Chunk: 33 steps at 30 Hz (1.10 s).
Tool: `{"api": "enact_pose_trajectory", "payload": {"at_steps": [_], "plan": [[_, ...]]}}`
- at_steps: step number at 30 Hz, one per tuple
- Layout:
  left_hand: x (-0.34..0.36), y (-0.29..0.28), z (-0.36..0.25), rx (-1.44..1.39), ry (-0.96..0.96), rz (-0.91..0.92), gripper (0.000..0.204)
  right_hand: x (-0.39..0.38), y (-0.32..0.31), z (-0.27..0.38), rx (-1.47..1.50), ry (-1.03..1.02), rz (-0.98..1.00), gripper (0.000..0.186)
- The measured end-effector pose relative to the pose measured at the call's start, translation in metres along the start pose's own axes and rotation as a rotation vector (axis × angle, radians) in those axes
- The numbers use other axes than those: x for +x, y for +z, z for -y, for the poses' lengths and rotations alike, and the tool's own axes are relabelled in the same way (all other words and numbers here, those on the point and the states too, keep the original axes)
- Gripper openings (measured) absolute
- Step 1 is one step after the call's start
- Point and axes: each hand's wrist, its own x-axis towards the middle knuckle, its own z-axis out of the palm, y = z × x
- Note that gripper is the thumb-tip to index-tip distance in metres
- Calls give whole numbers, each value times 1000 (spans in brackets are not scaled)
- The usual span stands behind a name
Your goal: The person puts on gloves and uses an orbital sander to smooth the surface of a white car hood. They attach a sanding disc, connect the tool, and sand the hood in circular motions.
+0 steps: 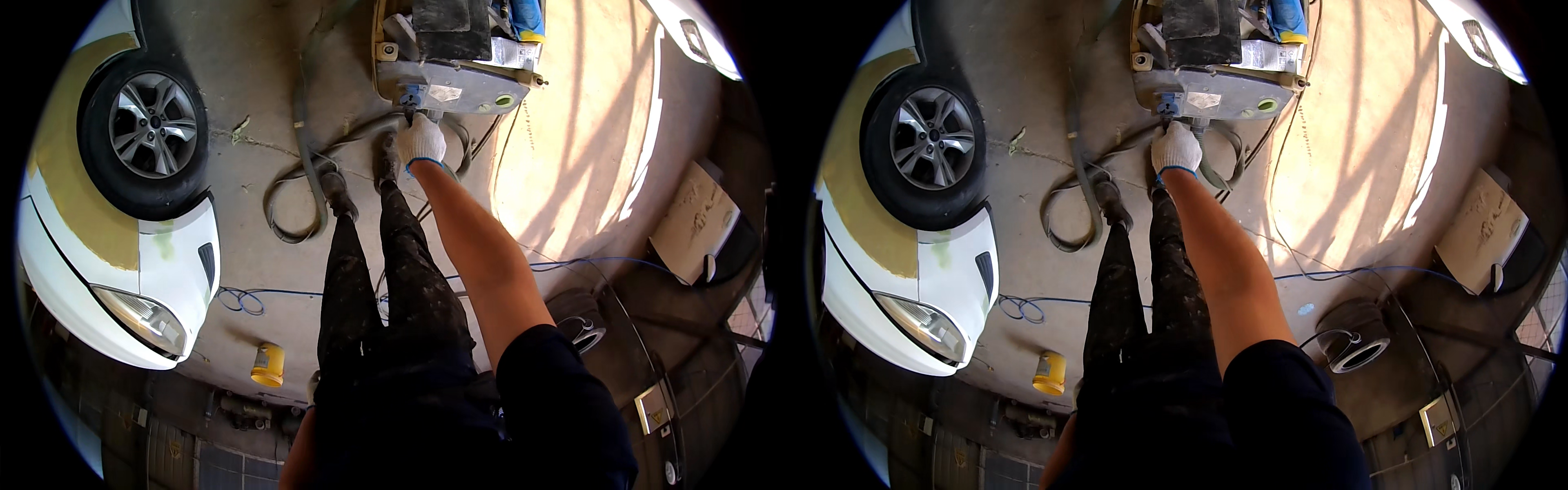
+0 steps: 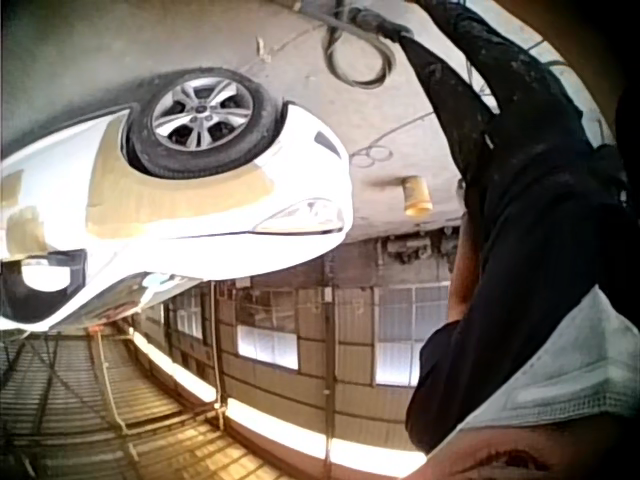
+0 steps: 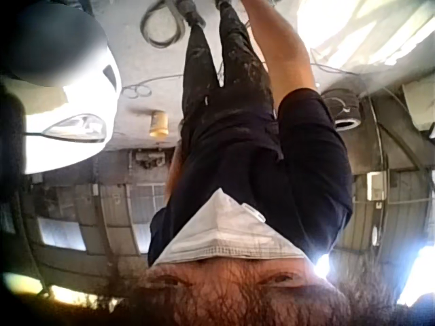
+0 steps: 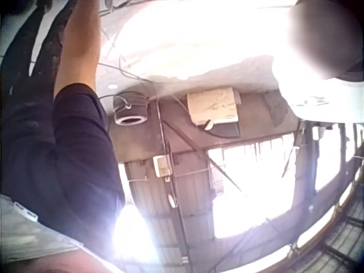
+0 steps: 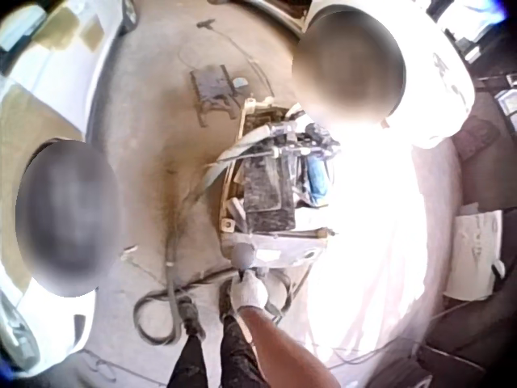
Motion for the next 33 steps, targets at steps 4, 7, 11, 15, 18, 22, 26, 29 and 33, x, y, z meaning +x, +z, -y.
{"api": "enact_pose_trajectory", "payload": {"at_steps": [4,7,11,15,18,22,26,29,33], "plan": [[0,-3,-5,164,80,-28,30,23,-13,0,-19,-44,100,38],[-2,11,-12,328,-78,-27,32,20,-23,17,-105,-51,151,40],[0,-4,2,1,-6,-5,33,24,-19,6,-55,-25,183,41],[-4,-3,-34,330,30,-82,38,54,-16,-4,-135,-119,237,41],[-12,2,-54,462,-78,-81,42,37,-4,12,27,24,108,43],[-10,-7,-81,488,17,-97,44,50,-10,3,18,-39,183,41],[-10,-29,-74,330,47,-104,45,44,-8,4,35,25,120,43],[4,-41,-91,345,91,-86,45,56,-2,-24,186,-4,197,44],[16,-29,-97,317,127,-90,44,27,-33,-25,254,-150,285,42]]}}
